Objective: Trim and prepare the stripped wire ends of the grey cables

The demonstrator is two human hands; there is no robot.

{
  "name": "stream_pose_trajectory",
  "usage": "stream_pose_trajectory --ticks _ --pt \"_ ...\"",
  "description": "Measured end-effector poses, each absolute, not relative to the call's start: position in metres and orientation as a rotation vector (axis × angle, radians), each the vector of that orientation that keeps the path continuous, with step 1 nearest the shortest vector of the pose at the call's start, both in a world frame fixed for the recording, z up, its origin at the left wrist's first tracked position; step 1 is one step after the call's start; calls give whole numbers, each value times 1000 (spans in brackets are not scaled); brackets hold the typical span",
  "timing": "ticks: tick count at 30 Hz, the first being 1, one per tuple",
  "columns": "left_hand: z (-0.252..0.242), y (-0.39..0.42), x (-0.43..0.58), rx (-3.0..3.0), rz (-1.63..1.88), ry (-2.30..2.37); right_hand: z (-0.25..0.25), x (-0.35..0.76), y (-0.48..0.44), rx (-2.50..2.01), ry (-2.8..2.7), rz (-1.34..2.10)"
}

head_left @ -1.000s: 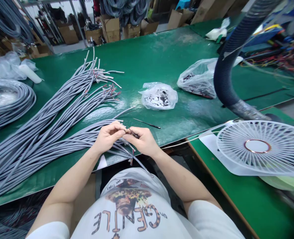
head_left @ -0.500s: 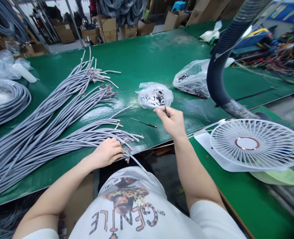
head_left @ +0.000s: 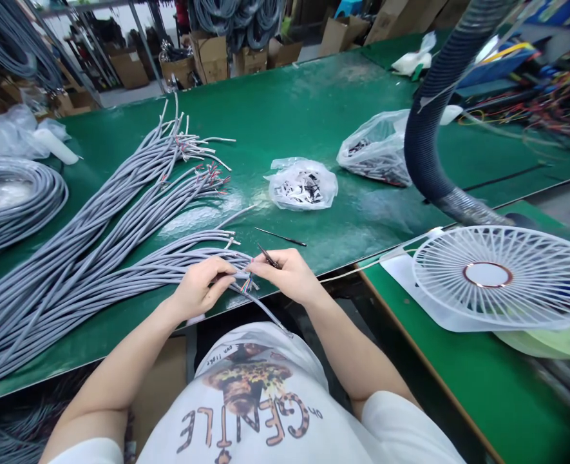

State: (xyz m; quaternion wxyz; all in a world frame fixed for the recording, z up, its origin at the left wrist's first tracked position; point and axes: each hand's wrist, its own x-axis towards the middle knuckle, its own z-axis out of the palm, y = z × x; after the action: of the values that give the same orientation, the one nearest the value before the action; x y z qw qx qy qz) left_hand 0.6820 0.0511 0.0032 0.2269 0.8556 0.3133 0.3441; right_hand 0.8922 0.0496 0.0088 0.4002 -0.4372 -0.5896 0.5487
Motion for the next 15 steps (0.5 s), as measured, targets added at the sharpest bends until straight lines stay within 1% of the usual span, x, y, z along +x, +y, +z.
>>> stream_pose_trajectory --ticks 2,5,7,10,15 --pt "3 50 684 2362 931 873 7 883 46 -1075 -1385 1364" --pt "5 51 687 2338 931 935 9 874 38 -1082 -1333 1155" --pt "8 52 689 2293 951 1005 12 872 35 -1099 -1354 1025" --pt "12 55 691 2210 984 1109 15 871 36 -1123 -1427 948" --pt "13 56 696 2189 1037 1151 11 866 43 -1176 -1555 724"
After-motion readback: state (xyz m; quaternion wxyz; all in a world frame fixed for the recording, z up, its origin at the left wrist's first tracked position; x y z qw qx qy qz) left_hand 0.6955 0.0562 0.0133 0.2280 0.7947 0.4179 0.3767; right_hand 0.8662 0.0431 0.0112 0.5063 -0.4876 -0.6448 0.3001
